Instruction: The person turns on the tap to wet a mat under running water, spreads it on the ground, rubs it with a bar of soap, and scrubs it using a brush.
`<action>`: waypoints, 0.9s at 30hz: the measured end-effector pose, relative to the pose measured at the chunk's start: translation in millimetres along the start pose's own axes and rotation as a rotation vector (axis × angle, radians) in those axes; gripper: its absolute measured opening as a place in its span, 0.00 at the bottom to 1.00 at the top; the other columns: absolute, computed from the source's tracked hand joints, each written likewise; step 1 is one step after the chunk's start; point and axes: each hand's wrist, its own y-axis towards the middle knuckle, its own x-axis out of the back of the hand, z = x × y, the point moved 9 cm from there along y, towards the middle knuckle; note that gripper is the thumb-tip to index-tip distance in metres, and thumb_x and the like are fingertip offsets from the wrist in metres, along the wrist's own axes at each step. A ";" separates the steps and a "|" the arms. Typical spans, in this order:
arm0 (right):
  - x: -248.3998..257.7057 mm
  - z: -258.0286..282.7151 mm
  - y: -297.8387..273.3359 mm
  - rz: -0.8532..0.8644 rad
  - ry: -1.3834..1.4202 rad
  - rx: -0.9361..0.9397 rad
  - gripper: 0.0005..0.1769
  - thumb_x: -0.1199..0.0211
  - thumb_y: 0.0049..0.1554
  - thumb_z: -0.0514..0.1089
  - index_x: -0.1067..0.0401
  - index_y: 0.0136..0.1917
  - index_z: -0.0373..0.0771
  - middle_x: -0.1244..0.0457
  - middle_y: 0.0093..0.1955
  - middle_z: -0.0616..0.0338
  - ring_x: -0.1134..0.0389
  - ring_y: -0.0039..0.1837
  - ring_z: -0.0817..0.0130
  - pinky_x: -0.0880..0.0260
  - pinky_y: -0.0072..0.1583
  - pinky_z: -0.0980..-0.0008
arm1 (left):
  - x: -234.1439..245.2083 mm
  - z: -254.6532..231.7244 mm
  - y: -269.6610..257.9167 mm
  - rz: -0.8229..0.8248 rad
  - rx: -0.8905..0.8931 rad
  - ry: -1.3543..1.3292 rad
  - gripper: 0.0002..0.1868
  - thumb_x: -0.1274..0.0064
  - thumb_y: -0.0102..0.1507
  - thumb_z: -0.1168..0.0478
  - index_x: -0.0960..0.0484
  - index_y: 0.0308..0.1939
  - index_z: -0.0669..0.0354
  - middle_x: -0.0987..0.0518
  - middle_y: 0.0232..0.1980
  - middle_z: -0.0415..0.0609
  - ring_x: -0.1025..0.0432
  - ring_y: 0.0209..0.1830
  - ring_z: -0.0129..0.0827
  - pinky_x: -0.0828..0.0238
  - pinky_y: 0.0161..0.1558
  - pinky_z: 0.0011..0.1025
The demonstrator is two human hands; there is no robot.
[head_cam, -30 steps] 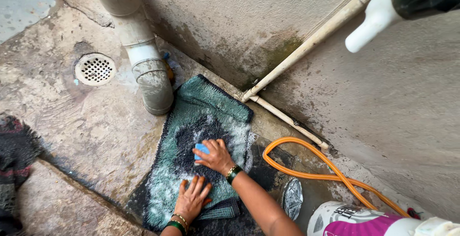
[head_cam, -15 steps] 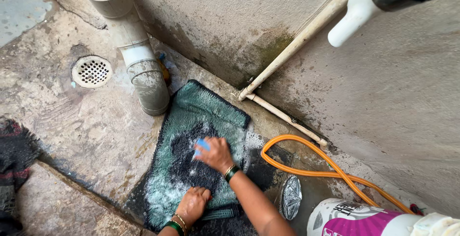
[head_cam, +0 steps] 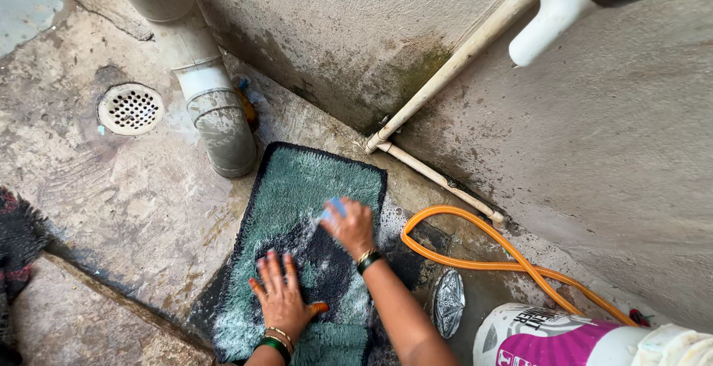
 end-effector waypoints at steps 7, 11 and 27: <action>-3.2 59.3 15.5 -0.142 -0.090 -0.038 0.22 0.40 0.57 0.61 0.30 0.63 0.55 0.37 0.61 0.57 0.36 0.60 0.62 0.33 0.55 0.58 | 10.4 14.9 -9.8 0.156 0.121 -0.084 0.84 0.37 0.39 0.19 0.72 0.80 0.56 0.80 0.82 0.63 0.88 0.79 0.59 0.83 0.70 0.68; -10.5 96.6 8.9 -0.116 0.061 0.358 0.22 0.37 0.59 0.64 0.29 0.64 0.60 0.37 0.63 0.54 0.36 0.58 0.61 0.34 0.53 0.60 | -3.9 19.3 0.3 0.241 0.106 -0.096 0.86 0.33 0.38 0.22 0.73 0.80 0.55 0.82 0.82 0.59 0.89 0.80 0.60 0.81 0.70 0.71; -35.8 43.6 109.4 -0.070 -0.198 0.131 0.19 0.48 0.65 0.62 0.31 0.67 0.60 0.35 0.62 0.52 0.35 0.58 0.61 0.31 0.53 0.58 | -10.7 20.5 5.1 0.186 0.054 -0.165 0.89 0.28 0.35 0.27 0.77 0.79 0.52 0.85 0.80 0.64 0.90 0.78 0.65 0.80 0.68 0.74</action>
